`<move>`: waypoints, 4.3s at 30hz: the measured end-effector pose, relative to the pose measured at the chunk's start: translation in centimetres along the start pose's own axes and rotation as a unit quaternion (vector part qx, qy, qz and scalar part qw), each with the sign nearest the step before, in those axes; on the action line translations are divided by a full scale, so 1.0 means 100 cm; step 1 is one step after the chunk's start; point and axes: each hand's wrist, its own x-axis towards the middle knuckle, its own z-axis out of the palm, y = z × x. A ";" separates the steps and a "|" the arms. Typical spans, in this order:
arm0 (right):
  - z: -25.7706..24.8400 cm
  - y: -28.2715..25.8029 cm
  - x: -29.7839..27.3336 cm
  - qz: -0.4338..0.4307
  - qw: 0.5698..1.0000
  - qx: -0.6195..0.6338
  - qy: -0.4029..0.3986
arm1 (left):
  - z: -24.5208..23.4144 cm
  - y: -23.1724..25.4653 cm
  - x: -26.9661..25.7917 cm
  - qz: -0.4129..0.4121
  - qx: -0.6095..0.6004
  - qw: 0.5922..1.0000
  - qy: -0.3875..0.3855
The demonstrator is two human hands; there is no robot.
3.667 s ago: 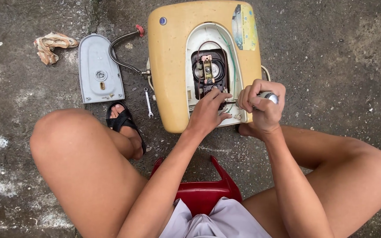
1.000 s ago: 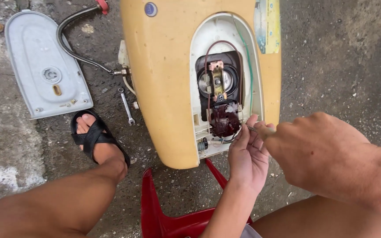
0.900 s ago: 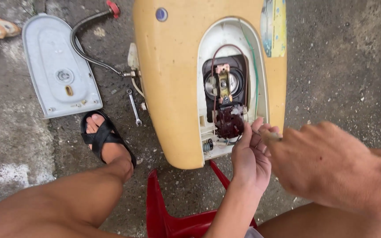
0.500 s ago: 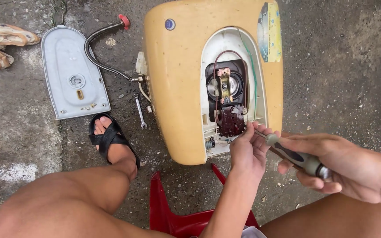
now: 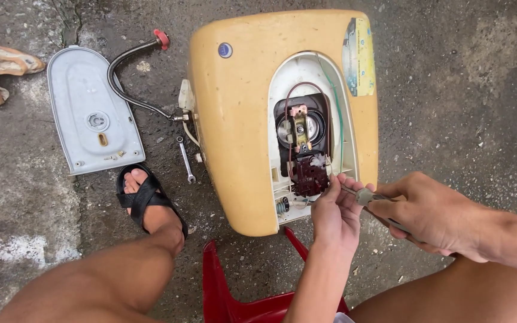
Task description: The person sits on a red stool and works on the internal components of a yellow appliance, likely a water heater. They use a screwdriver to tighten screws on the wiring and a cylindrical component inside the open casing.
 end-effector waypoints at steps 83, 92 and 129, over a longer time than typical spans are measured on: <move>0.035 0.063 -0.001 -0.490 0.471 -0.652 0.335 | -0.032 -0.008 -0.001 -0.097 -0.108 0.976 -0.162; 0.001 0.091 0.008 -0.346 0.745 -0.452 0.347 | -0.002 -0.006 -0.008 -0.025 -0.110 0.990 -0.080; -0.022 0.040 0.022 -0.570 0.684 -0.311 0.332 | 0.095 0.068 -0.135 0.389 0.908 0.086 -0.130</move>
